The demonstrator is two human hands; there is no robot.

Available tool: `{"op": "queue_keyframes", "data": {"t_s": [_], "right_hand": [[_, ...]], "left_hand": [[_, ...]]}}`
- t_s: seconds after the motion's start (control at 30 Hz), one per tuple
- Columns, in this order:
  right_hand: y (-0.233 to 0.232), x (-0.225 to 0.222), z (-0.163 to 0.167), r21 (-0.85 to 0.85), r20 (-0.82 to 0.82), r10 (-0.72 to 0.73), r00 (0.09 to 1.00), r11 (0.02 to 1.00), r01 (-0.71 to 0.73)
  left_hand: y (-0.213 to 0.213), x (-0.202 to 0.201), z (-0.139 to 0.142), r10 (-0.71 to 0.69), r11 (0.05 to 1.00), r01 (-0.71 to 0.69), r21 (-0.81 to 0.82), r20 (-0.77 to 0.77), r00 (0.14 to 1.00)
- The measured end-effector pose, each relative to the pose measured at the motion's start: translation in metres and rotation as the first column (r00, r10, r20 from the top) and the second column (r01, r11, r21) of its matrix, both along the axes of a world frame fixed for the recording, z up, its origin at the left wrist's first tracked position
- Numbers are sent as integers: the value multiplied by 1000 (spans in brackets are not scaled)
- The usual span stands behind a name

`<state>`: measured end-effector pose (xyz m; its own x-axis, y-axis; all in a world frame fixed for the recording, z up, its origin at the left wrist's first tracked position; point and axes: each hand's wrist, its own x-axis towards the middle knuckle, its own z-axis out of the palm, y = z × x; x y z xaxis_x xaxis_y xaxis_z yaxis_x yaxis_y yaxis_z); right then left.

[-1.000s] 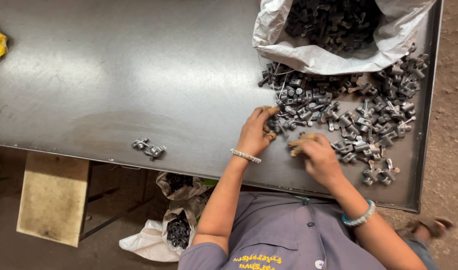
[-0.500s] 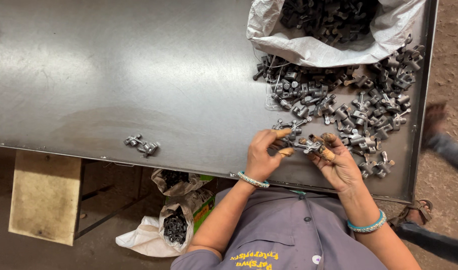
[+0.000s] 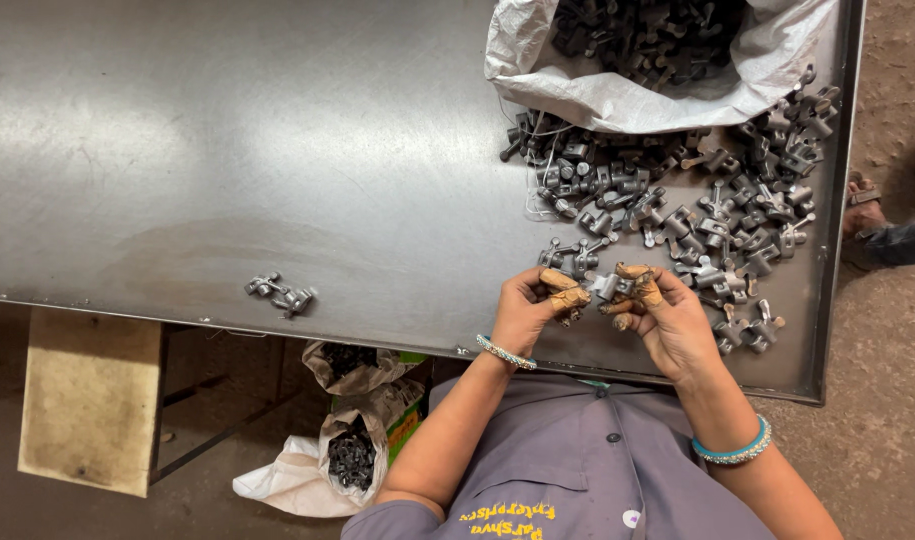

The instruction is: The person picks small metal castings one at a time from a pile on a metal table, turns each part over in their hands, and places it into a bag below the table. They occasionally sweep groups of parts together and continue sorting through the pile.

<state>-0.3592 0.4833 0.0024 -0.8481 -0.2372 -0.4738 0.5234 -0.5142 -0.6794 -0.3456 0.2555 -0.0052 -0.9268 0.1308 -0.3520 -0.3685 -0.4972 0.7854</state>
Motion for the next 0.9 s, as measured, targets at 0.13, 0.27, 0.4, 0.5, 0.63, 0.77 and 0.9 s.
{"op": "queue_keyframes", "data": {"t_s": [0.13, 0.27, 0.4, 0.5, 0.63, 0.77, 0.9], "right_hand": [[-3, -2, 10, 238, -82, 141, 987, 964, -118], [-5, -21, 26, 364, -1, 355, 935, 871, -331], [-11, -65, 56, 347, -197, 276, 941, 917, -197], [-25, -85, 79, 168, -344, 7, 939, 984, 55], [-59, -70, 84, 937, -255, 523, 813, 340, 76], [-66, -36, 65, 939, -325, 677, 660, 145, 313], [-38, -14, 57, 941, -335, 676, 657, 203, 271]], "left_hand": [[-8, -1, 4, -63, 997, 61, -53, -53, 997], [-19, -3, 11, -137, 966, 125, -227, -37, 990], [-30, -5, 20, -78, 826, -12, -563, -135, 988], [-35, -6, 26, 8, 814, -69, -577, -108, 994], [-34, -6, 32, -70, 505, -266, -821, -345, 936], [-28, -6, 39, -124, 449, -214, -867, -298, 947], [-25, -8, 48, -167, 478, -67, -876, -166, 972]]}}
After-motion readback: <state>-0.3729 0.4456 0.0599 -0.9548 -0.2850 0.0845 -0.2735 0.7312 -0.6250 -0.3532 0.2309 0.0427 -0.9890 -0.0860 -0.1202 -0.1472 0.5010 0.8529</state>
